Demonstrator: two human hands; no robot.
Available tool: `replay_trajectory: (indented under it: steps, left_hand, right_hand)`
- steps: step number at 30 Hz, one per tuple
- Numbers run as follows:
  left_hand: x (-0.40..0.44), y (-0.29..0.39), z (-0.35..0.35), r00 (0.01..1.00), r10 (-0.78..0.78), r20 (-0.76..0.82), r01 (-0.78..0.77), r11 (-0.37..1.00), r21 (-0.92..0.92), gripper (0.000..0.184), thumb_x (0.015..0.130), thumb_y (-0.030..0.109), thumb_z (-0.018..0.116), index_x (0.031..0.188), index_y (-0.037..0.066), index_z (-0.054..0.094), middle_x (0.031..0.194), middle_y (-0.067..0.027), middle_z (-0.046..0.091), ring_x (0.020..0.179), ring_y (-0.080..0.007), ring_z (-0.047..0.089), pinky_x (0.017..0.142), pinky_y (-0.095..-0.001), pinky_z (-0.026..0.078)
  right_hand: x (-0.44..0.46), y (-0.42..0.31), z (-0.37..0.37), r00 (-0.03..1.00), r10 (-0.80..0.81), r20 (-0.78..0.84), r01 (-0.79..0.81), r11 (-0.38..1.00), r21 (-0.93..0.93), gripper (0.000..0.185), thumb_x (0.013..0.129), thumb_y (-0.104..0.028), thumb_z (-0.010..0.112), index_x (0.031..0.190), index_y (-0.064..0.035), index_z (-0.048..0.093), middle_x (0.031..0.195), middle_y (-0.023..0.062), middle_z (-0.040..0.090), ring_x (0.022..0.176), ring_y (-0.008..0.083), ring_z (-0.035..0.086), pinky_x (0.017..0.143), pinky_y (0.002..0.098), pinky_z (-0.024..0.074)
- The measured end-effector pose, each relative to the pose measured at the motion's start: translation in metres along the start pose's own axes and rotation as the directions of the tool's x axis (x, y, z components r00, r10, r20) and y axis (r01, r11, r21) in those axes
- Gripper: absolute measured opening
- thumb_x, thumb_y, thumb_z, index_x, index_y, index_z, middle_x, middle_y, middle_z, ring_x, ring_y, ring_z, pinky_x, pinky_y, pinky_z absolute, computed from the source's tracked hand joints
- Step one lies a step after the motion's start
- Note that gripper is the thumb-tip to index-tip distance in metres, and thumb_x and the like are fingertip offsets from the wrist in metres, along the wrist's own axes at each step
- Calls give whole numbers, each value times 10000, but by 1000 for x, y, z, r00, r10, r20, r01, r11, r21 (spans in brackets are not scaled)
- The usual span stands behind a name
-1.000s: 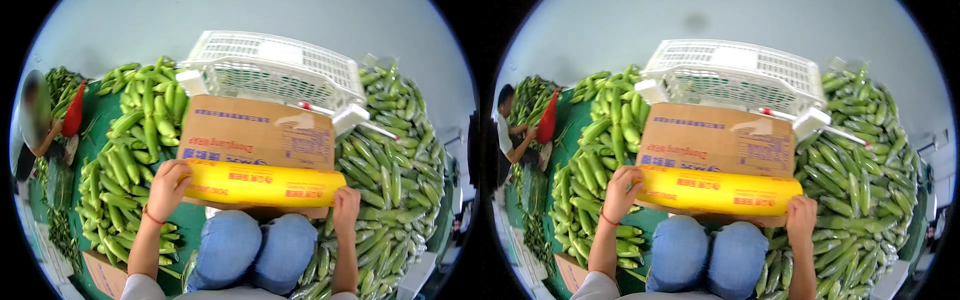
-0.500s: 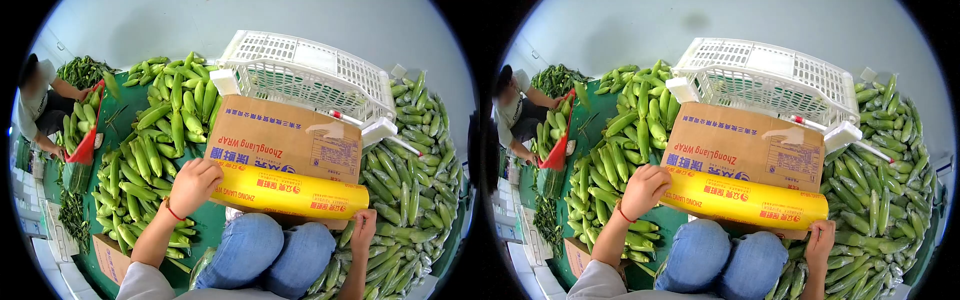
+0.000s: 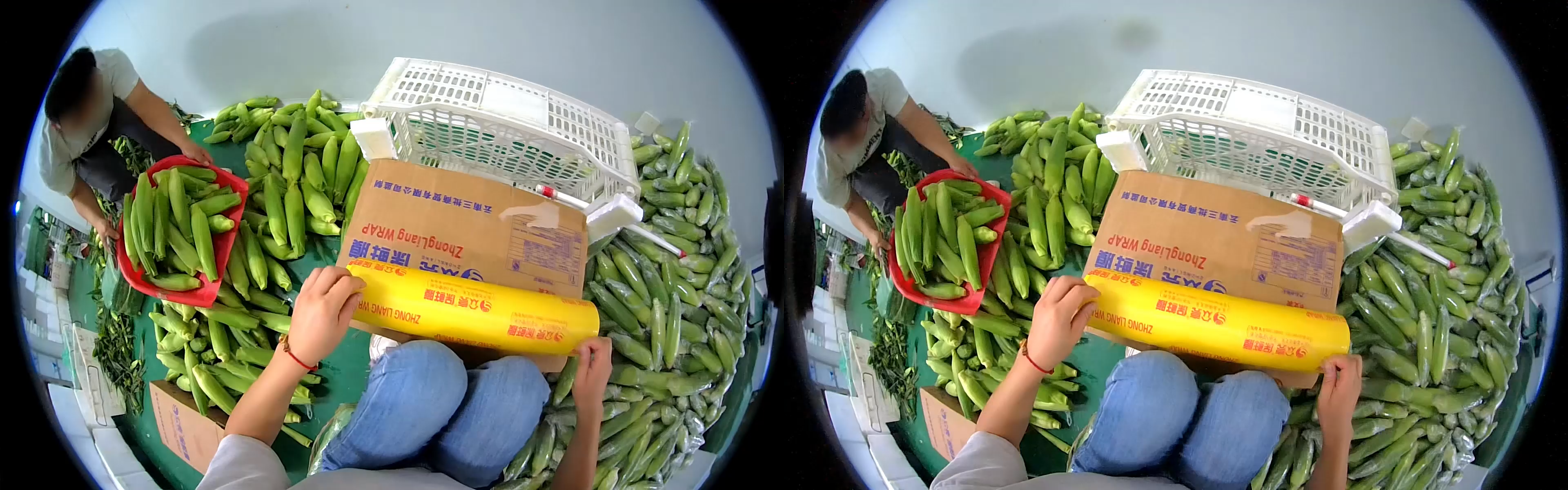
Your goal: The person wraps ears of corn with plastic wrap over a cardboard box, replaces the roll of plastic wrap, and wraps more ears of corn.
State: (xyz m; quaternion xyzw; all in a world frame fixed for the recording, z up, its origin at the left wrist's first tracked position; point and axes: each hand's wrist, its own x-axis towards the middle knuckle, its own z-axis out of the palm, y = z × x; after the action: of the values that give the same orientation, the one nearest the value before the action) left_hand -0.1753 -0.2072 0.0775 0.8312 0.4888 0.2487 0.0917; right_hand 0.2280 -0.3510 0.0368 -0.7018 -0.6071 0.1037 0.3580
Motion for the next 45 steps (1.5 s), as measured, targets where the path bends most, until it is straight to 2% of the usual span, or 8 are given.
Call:
replay_trajectory:
  steps: [10, 13, 21, 26, 29, 38, 42, 45]
  left_hand:
    - [5, -14, 3, 965, 260, -27, -258, 965, 49, 148, 815, 19, 587, 935, 47, 504, 884, -104, 612, 834, -270, 606, 737, -367, 469]
    - [-4, -11, 8, 999, -50, -3, 48, 961, -272, 98, 892, -6, 534, 958, 18, 466, 851, -138, 618, 753, -293, 632, 678, -360, 505]
    - [37, 0, 4, 968, -231, 101, 236, 688, -686, 57, 988, 18, 427, 931, 22, 423, 746, -49, 499, 602, -104, 482, 552, -262, 418]
    - [56, 7, -4, 787, 2, 617, 224, 931, -288, 251, 871, 241, 672, 979, 34, 579, 616, -51, 497, 557, -120, 500, 545, -308, 431]
    - [62, 15, -5, 702, 179, 690, 26, 961, -275, 345, 860, 381, 676, 869, 40, 629, 617, -112, 559, 554, -201, 525, 563, -369, 428]
    - [79, 2, 30, 941, -28, 338, 251, 728, -638, 173, 935, 152, 594, 842, 7, 583, 834, -81, 593, 749, -137, 524, 677, -278, 418]
    - [80, -1, 26, 954, -6, 301, 235, 639, -732, 193, 997, 155, 502, 1007, -10, 600, 1016, -53, 618, 967, -132, 550, 902, -266, 426]
    - [52, -3, 17, 973, 47, 227, 139, 665, -734, 164, 981, 170, 535, 991, 26, 614, 942, -77, 656, 896, -147, 615, 818, -285, 486]
  right_hand:
    - [-10, -3, 1, 997, 69, -44, -67, 997, 46, 74, 974, -69, 452, 957, -9, 489, 860, 114, 538, 796, 234, 550, 750, 338, 448]
    - [-4, -4, 3, 981, 179, -80, -146, 941, 306, 102, 1001, -90, 423, 974, -9, 479, 878, 85, 558, 818, 165, 559, 773, 301, 458]
    - [29, -9, 10, 956, 294, -17, -191, 660, 726, 40, 1012, -106, 419, 1013, -72, 441, 758, -10, 435, 667, 83, 453, 623, 216, 397]
    - [45, -49, -6, 939, 238, 248, -268, 959, 95, 184, 908, -168, 627, 938, -37, 502, 681, 63, 510, 590, 119, 473, 530, 283, 383]
    - [54, -47, -1, 940, -91, 327, 143, 980, -137, 232, 876, -204, 671, 855, -16, 537, 648, 113, 551, 542, 236, 508, 537, 348, 426]
    - [101, -40, 16, 965, 142, 222, -187, 962, 198, 272, 858, -157, 670, 698, 17, 535, 593, 99, 491, 518, 174, 443, 500, 318, 362]
    - [106, -42, 15, 994, 6, 107, -20, 991, 130, 260, 835, -128, 670, 682, 11, 512, 596, 97, 471, 541, 186, 453, 516, 323, 364]
    - [93, -40, 6, 981, -109, 161, 91, 989, 120, 243, 801, -77, 667, 664, -11, 478, 582, 100, 427, 535, 242, 425, 529, 346, 338]
